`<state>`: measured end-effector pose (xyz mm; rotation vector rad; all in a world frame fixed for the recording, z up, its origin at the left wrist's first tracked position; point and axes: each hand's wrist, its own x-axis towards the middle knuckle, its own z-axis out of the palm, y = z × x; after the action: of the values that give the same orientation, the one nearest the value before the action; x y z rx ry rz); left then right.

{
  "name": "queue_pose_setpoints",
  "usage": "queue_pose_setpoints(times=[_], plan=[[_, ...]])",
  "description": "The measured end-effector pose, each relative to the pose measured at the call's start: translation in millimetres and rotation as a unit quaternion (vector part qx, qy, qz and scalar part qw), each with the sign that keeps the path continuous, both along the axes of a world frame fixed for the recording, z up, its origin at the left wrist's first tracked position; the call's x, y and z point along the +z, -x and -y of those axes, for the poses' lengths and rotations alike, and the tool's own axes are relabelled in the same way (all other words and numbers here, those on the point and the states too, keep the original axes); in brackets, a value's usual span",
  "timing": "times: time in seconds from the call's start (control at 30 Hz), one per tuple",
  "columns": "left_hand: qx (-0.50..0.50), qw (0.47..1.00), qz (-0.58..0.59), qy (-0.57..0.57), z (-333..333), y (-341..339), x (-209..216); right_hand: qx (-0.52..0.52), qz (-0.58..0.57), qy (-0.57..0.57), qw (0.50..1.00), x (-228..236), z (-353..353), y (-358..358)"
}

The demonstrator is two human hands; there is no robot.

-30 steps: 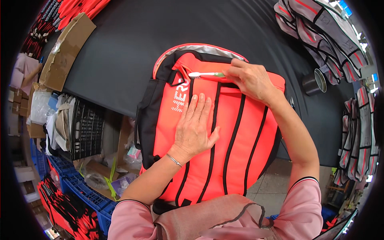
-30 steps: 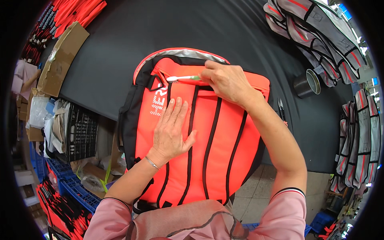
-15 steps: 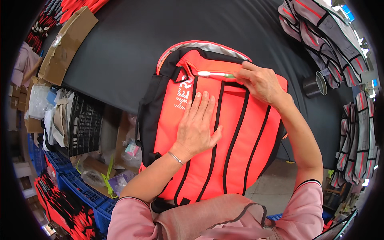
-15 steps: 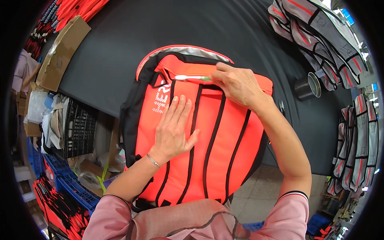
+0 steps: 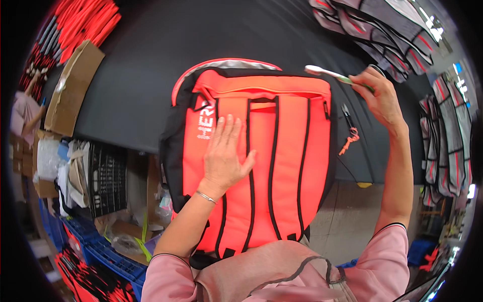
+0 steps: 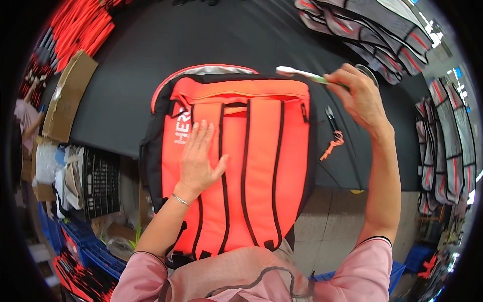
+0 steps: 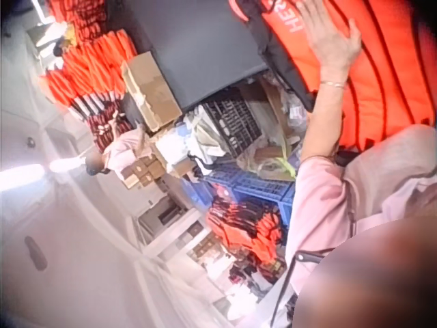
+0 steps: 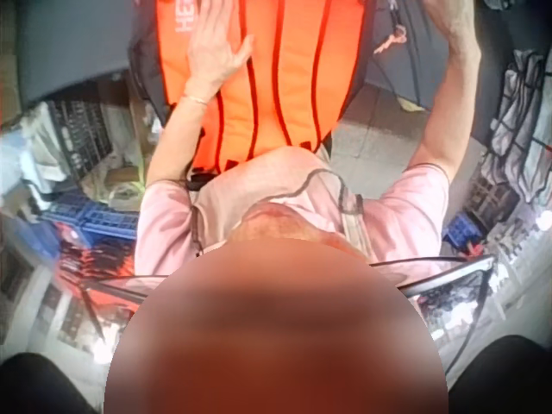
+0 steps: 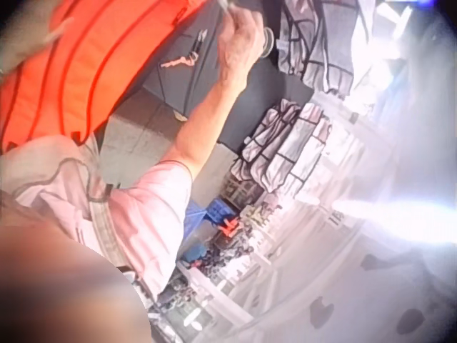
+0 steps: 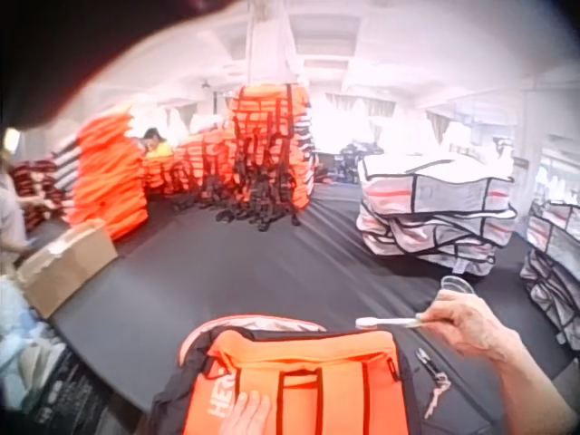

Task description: Checking the straps, clips, and interior lining zippers of manufactured backpacks and bags, using a toothbrush to clean or check mesh/zipper tracks.

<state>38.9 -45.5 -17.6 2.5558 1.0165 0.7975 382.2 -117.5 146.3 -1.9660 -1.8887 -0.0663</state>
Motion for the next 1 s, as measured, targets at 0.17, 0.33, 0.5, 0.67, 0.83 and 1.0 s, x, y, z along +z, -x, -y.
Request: queue_pose_setpoints(times=[0.17, 0.33, 0.5, 0.67, 0.83, 1.0], plan=[[-0.010, 1.000, -0.012, -0.007, -0.9, -0.4, 1.8, -0.120, -0.073, -0.079, 0.987, -36.4, 108.0, -59.3], [-0.020, 1.000, -0.020, -0.004, -0.7, -6.9, 3.3, -0.343, -0.144, -0.129, 0.919, -99.5, 194.1, -111.4], [-0.020, 0.999, -0.046, 0.000, -7.3, 2.1, 3.1, -0.420, -0.033, -0.128, 0.898, -150.7, 198.3, -156.8], [0.022, 0.999, 0.031, -0.030, -14.3, 25.7, 38.3, -0.371, 0.272, -0.141, 0.877, -127.8, 185.3, -123.1], [0.240, 0.968, -0.031, -0.073, -40.8, 101.5, 24.0, -0.241, -0.359, 0.008, 0.902, -102.5, 127.4, 9.5], [0.271, 0.958, -0.082, 0.049, -31.1, 82.4, 33.2, -0.212, -0.153, -0.134, 0.956, -158.8, 104.2, 78.0]])
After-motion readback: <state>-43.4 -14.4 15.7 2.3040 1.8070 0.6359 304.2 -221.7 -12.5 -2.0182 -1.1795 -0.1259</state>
